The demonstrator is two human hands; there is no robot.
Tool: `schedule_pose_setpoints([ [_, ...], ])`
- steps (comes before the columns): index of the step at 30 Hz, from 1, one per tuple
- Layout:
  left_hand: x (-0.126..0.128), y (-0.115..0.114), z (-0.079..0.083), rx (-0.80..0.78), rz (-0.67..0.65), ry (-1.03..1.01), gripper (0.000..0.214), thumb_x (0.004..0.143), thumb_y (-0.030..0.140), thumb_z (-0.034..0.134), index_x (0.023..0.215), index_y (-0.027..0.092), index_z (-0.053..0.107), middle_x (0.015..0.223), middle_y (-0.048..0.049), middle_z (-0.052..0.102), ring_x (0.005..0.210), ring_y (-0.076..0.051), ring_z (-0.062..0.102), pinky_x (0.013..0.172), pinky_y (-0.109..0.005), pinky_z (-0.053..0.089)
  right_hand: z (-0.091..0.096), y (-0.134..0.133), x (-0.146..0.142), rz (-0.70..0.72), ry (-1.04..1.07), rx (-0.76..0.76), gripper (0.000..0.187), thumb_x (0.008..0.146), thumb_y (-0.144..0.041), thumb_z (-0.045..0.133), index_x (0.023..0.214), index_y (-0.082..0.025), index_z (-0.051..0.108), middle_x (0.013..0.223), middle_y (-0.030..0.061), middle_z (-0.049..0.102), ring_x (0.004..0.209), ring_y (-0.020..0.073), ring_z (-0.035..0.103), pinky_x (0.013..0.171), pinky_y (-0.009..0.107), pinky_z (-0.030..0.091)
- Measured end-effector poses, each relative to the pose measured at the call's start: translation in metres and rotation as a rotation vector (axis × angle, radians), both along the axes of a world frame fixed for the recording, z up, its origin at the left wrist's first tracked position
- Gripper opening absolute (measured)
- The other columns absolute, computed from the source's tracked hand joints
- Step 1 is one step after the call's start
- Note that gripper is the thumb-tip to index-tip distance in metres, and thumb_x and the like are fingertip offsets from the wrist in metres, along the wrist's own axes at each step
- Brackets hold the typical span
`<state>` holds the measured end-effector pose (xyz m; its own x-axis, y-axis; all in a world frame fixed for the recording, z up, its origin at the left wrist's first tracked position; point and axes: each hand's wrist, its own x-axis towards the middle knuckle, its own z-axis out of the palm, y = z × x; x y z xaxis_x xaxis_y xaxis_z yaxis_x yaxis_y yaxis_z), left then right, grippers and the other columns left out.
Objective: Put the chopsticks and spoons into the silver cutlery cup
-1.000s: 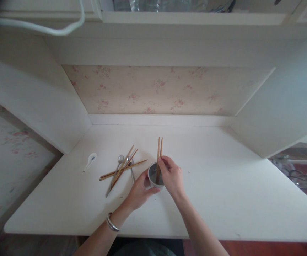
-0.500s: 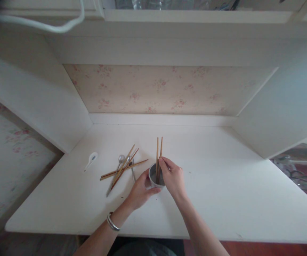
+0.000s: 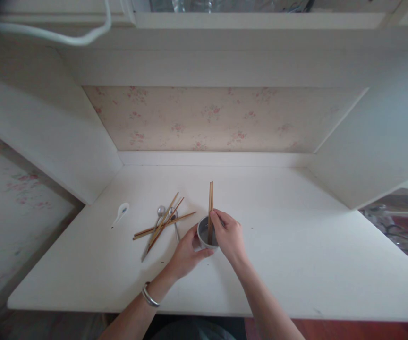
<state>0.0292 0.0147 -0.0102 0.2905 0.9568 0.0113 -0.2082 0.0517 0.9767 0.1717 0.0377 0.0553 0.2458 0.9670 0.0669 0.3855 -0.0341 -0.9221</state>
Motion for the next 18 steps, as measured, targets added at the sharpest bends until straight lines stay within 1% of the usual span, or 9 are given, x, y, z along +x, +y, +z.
schedule_pose_setpoints([
  [4, 0.000, 0.000, -0.001, 0.029, 0.004, 0.038, 0.074, 0.065, 0.014, 0.084, 0.132, 0.022, 0.054, 0.132, -0.0128, 0.060, 0.120, -0.031, 0.058, 0.108, -0.050, 0.041, -0.006, -0.002, 0.005, 0.016, 0.065, -0.007, 0.046, 0.089, -0.058, 0.053, 0.108, -0.022, 0.074, 0.110, 0.0068, 0.075, 0.107, 0.0278, 0.067, 0.094, 0.041, 0.051],
  [8, 0.000, -0.001, -0.001, 0.047, 0.011, 0.065, 0.075, 0.066, 0.016, 0.084, 0.133, 0.023, 0.052, 0.135, -0.0128, 0.058, 0.123, -0.031, 0.056, 0.109, -0.052, 0.039, -0.025, -0.013, 0.015, 0.030, 0.231, 0.017, 0.050, 0.091, -0.059, 0.051, 0.122, -0.023, 0.065, 0.120, 0.0093, 0.070, 0.116, 0.0284, 0.062, 0.104, 0.046, 0.045],
  [9, 0.000, -0.001, 0.001, 0.052, 0.011, 0.071, 0.075, 0.066, 0.017, 0.084, 0.134, 0.023, 0.052, 0.135, -0.0126, 0.058, 0.123, -0.031, 0.056, 0.110, -0.052, 0.039, -0.032, -0.018, 0.017, 0.056, 0.266, 0.034, 0.050, 0.091, -0.058, 0.051, 0.126, -0.024, 0.062, 0.126, 0.0092, 0.068, 0.120, 0.0285, 0.060, 0.107, 0.048, 0.043],
  [11, 0.000, -0.002, 0.004, 0.075, 0.011, 0.094, 0.072, 0.069, 0.018, 0.082, 0.134, 0.022, 0.052, 0.134, -0.0121, 0.059, 0.122, -0.029, 0.057, 0.109, -0.051, 0.040, -0.046, -0.029, 0.020, 0.138, 0.307, 0.071, 0.052, 0.091, -0.056, 0.054, 0.136, -0.029, 0.052, 0.141, 0.0068, 0.057, 0.133, 0.0282, 0.049, 0.114, 0.050, 0.035],
  [13, 0.000, -0.003, 0.007, 0.117, 0.008, 0.136, 0.068, 0.072, 0.019, 0.080, 0.135, 0.022, 0.051, 0.133, -0.0112, 0.060, 0.121, -0.028, 0.058, 0.108, -0.048, 0.042, -0.059, -0.039, 0.020, 0.219, 0.309, 0.088, 0.064, 0.087, -0.052, 0.062, 0.144, -0.033, 0.039, 0.152, 0.0041, 0.043, 0.141, 0.0281, 0.037, 0.118, 0.052, 0.026],
  [14, 0.001, -0.003, 0.009, 0.146, 0.011, 0.163, 0.066, 0.074, 0.019, 0.078, 0.135, 0.022, 0.051, 0.133, -0.0110, 0.060, 0.121, -0.028, 0.057, 0.108, -0.047, 0.043, -0.065, -0.042, 0.018, 0.240, 0.306, 0.088, 0.074, 0.085, -0.050, 0.066, 0.148, -0.034, 0.032, 0.154, 0.0043, 0.040, 0.143, 0.0285, 0.035, 0.119, 0.053, 0.024],
  [16, 0.001, -0.004, 0.010, 0.217, 0.033, 0.227, 0.063, 0.077, 0.018, 0.073, 0.136, 0.023, 0.050, 0.135, -0.0108, 0.059, 0.124, -0.028, 0.056, 0.109, -0.046, 0.042, -0.072, -0.046, 0.014, 0.225, 0.309, 0.088, 0.093, 0.079, -0.045, 0.074, 0.152, -0.034, 0.018, 0.151, 0.0077, 0.043, 0.139, 0.0300, 0.040, 0.117, 0.057, 0.026],
  [17, 0.001, -0.005, 0.011, 0.255, 0.045, 0.267, 0.062, 0.079, 0.017, 0.071, 0.137, 0.023, 0.049, 0.136, -0.0105, 0.058, 0.125, -0.027, 0.054, 0.110, -0.045, 0.041, -0.074, -0.046, 0.011, 0.206, 0.304, 0.090, 0.098, 0.076, -0.043, 0.077, 0.153, -0.033, 0.017, 0.147, 0.0097, 0.047, 0.136, 0.0310, 0.044, 0.115, 0.058, 0.029],
  [18, 0.001, -0.005, 0.012, 0.290, 0.058, 0.313, 0.062, 0.079, 0.016, 0.069, 0.138, 0.023, 0.048, 0.137, -0.0102, 0.057, 0.127, -0.027, 0.053, 0.111, -0.045, 0.041, -0.076, -0.045, 0.009, 0.188, 0.292, 0.095, 0.097, 0.075, -0.041, 0.079, 0.152, -0.031, 0.020, 0.142, 0.0113, 0.052, 0.131, 0.0320, 0.049, 0.113, 0.058, 0.033],
])
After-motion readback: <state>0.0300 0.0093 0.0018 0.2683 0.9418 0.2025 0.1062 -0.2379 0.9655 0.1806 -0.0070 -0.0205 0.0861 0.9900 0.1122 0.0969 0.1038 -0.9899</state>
